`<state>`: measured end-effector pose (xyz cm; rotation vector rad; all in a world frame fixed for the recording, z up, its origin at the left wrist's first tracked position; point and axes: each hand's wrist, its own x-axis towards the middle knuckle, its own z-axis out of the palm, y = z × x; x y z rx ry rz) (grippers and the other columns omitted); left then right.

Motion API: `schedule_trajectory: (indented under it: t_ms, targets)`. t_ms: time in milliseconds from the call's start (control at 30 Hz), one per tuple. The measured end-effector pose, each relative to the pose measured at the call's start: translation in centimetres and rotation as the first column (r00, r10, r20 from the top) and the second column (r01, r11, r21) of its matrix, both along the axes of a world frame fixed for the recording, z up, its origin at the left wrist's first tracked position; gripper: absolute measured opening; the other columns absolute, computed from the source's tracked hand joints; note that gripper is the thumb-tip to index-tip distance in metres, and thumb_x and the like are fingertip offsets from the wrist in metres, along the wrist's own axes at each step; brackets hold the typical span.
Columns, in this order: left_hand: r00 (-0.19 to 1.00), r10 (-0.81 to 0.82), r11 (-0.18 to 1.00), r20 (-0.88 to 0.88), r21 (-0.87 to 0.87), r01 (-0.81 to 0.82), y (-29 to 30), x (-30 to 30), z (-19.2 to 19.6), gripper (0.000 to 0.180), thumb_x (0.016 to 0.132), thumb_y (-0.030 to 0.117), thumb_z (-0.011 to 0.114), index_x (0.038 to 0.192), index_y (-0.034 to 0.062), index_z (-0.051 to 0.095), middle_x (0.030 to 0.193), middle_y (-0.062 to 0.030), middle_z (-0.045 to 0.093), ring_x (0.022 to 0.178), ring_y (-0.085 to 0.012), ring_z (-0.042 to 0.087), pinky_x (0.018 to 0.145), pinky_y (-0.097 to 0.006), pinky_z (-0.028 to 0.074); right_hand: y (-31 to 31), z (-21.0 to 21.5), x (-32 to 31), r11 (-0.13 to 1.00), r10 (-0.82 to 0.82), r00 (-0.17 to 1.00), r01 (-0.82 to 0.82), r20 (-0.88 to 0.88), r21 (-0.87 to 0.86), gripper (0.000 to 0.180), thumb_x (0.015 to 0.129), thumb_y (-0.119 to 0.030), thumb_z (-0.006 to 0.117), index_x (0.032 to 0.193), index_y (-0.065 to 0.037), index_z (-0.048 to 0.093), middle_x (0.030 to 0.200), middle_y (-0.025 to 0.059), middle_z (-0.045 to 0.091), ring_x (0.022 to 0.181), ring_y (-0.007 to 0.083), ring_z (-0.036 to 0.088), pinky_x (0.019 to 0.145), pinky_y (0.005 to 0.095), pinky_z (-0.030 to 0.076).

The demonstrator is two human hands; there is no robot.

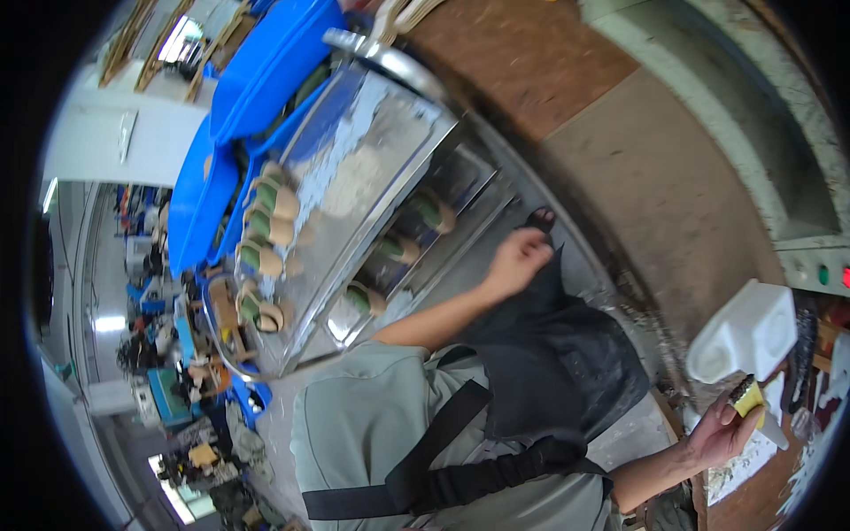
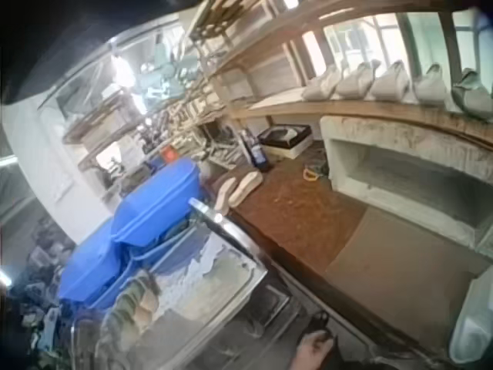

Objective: Applying a dark liquid finish or glue to the edges and seams of partially assembled shoes using a yellow spatula-like tool.

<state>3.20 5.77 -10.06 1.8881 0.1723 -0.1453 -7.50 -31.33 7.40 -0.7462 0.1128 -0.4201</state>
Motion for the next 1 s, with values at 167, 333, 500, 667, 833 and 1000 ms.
schedule_trajectory:
  t_ms: [167, 333, 500, 667, 833, 1000]
  targets:
    - [0.804, 0.588, 0.742, -0.091, 0.456, -0.491, 17.5, -1.7, -5.4, 0.075, 0.076, 0.031, 0.067, 0.132, -0.0057, 0.033, 0.133, -0.0274, 0.035, 0.122, -0.0417, 0.037, 0.1, -0.039, 0.034, 6.1, -5.4, -1.5, 0.994, 0.105, 0.994, -0.106, -0.039, -0.029, 0.029, 0.096, -0.015, 0.044, 0.115, 0.006, 0.049, 0.092, 0.0112, 0.057, 0.058, 0.0121, 0.04, 0.059, 0.0273, 0.033]
    - [0.784, 0.605, 0.771, -0.139, -0.141, -0.621, 21.5, 4.9, -9.4, 0.06, 0.076, 0.036, 0.067, 0.121, -0.0017, 0.053, 0.133, -0.0189, 0.046, 0.121, -0.0298, 0.045, 0.096, -0.037, 0.037, 9.8, -4.4, -3.1, 0.987, 0.078, 0.981, -0.101, -0.179, -0.124, 0.025, 0.096, -0.016, 0.046, 0.109, 0.004, 0.051, 0.089, 0.0091, 0.058, 0.058, 0.012, 0.042, 0.058, 0.0265, 0.035]
    - [0.712, 0.678, 0.733, -0.181, 0.24, -0.637, 25.6, 6.4, -16.0, 0.053, 0.076, 0.032, 0.067, 0.117, 0.0001, 0.056, 0.123, -0.0155, 0.054, 0.112, -0.027, 0.052, 0.091, -0.038, 0.041, 12.4, -3.5, -4.6, 0.98, 0.048, 0.984, -0.08, -0.171, -0.183, 0.022, 0.095, -0.014, 0.048, 0.106, 0.004, 0.053, 0.086, 0.0089, 0.058, 0.059, 0.0123, 0.044, 0.057, 0.0264, 0.036]
    - [0.845, 0.162, 0.754, -0.51, -0.489, -0.439, 21.2, 2.4, -11.7, 0.039, 0.079, 0.032, 0.063, 0.107, 0.0043, 0.06, 0.103, -0.0106, 0.063, 0.097, -0.0212, 0.06, 0.086, -0.037, 0.046, 10.3, -4.6, -8.5, 0.956, -0.206, 0.966, 0.164, -0.158, -0.244, 0.03, 0.094, -0.016, 0.049, 0.116, 0.005, 0.052, 0.096, 0.0122, 0.064, 0.073, 0.0148, 0.06, 0.068, 0.0277, 0.048]
    - [0.946, -0.124, 0.605, -0.298, -0.779, -0.166, 12.6, -5.7, 2.8, 0.035, 0.08, 0.019, 0.063, 0.108, -0.0011, 0.056, 0.096, -0.0101, 0.063, 0.081, -0.0181, 0.063, 0.073, -0.031, 0.051, 17.5, -4.3, -6.9, 0.797, -0.306, 0.916, 0.097, -0.26, -0.597, 0.037, 0.097, -0.025, 0.044, 0.115, 0.006, 0.052, 0.089, 0.0137, 0.063, 0.073, 0.0177, 0.062, 0.073, 0.0297, 0.048]
    - [0.927, -0.254, 0.656, 0.278, -0.655, 0.376, 1.5, -8.6, 12.3, 0.047, 0.082, 0.015, 0.06, 0.122, -0.0036, 0.045, 0.108, -0.0078, 0.057, 0.097, -0.0134, 0.054, 0.087, -0.028, 0.043, 22.7, -4.4, -3.8, 0.908, -0.161, 0.937, 0.016, -0.311, -0.419, 0.047, 0.097, -0.033, 0.04, 0.128, 0.003, 0.041, 0.118, 0.0166, 0.054, 0.107, 0.0293, 0.057, 0.089, 0.0373, 0.049]
